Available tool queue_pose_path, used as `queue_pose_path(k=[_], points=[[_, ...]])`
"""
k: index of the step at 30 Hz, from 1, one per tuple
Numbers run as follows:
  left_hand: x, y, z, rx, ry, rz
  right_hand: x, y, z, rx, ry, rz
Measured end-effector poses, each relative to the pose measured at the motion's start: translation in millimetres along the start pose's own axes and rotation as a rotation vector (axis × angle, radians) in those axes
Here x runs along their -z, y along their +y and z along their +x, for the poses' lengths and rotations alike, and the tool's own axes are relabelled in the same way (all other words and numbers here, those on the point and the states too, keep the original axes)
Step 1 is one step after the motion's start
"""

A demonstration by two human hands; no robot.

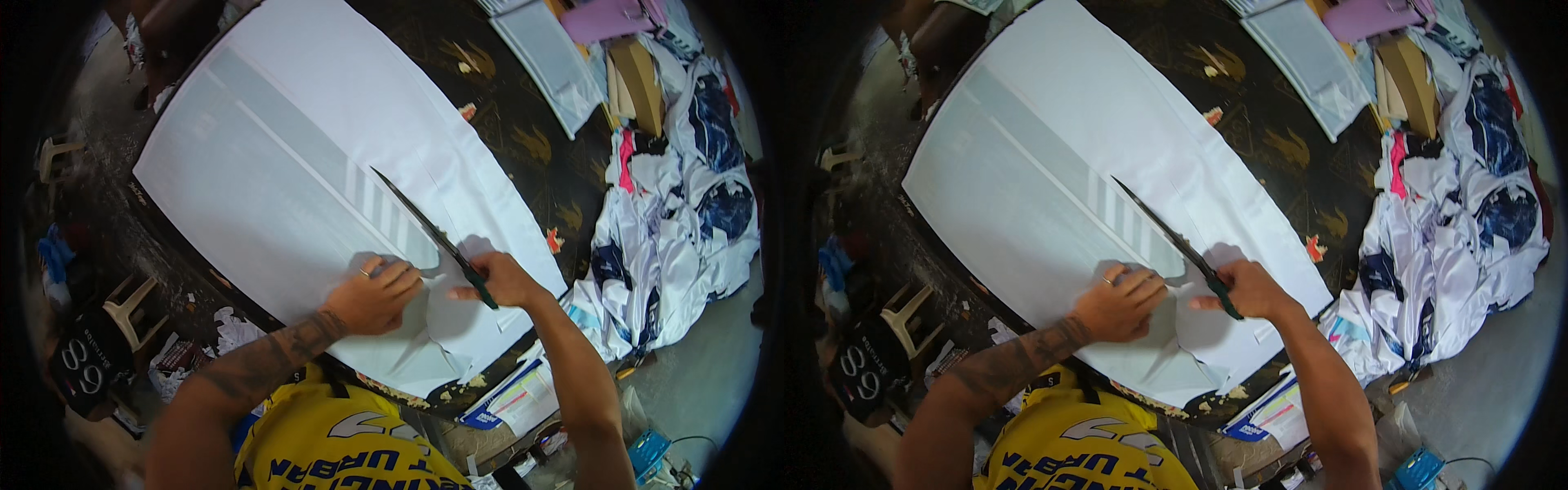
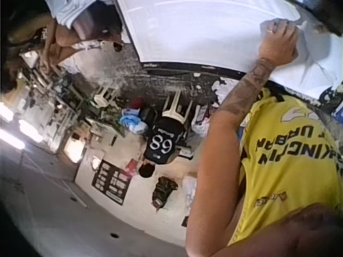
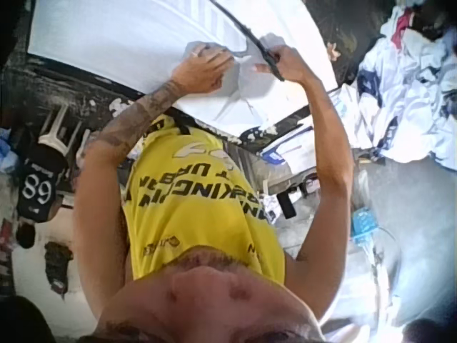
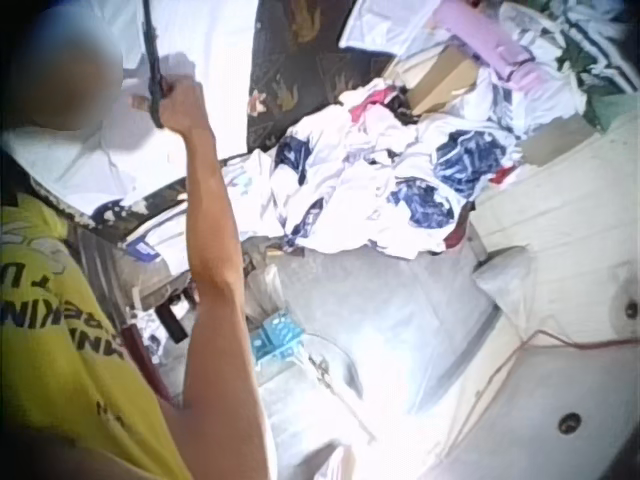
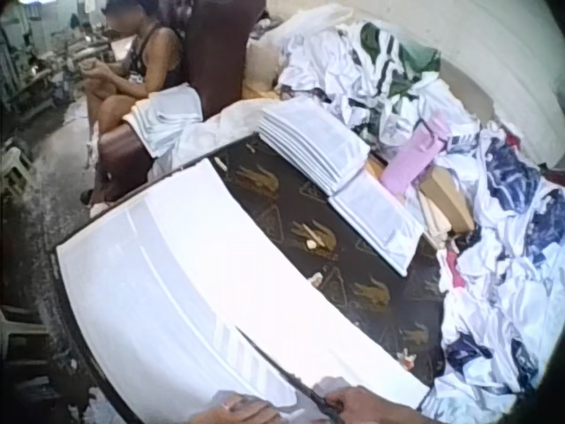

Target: The person cuts printed fabric pieces using shears on a cluttered worktable. They repeatedly align the fabric, trim along marked lines, and set the cut pieces aside.

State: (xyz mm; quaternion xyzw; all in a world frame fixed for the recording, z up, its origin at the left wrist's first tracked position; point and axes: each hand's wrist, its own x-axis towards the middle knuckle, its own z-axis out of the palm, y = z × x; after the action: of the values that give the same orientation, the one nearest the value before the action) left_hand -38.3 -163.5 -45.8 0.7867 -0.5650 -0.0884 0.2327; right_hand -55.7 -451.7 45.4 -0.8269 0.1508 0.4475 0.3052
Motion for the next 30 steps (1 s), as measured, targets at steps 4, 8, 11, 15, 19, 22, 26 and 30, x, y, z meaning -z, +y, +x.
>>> queue_pose_path(k=[4, 8, 11, 15, 19, 22, 26, 30], points=[[-2, -1, -3, 0.020, -0.036, -0.103, 9, -23, 2, -0.058, -0.118, 0.058], [-5, -4, -4, -0.004, 0.017, -0.100, 14, -42, 25, 0.012, -0.120, 0.182], [-5, -4, -5, -0.002, 0.007, -0.093, 16, -50, 38, -0.041, -0.124, 0.119], [-4, -3, -5, 0.015, 0.005, -0.146, 16, -61, 45, -0.105, -0.140, -0.028], [-4, -6, -5, 0.013, 0.044, -0.209, 17, -81, 60, 0.035, -0.029, 0.163], [-3, -10, -6, 0.036, 0.056, -0.259, 24, -99, 73, -0.108, -0.105, 0.009], [4, -11, -5, 0.051, 0.032, -0.340, 36, -123, 89, 0.027, -0.079, 0.145], [21, -7, -4, 0.104, -0.060, -0.408, 42, -147, 92, -0.132, -0.182, -0.069]])
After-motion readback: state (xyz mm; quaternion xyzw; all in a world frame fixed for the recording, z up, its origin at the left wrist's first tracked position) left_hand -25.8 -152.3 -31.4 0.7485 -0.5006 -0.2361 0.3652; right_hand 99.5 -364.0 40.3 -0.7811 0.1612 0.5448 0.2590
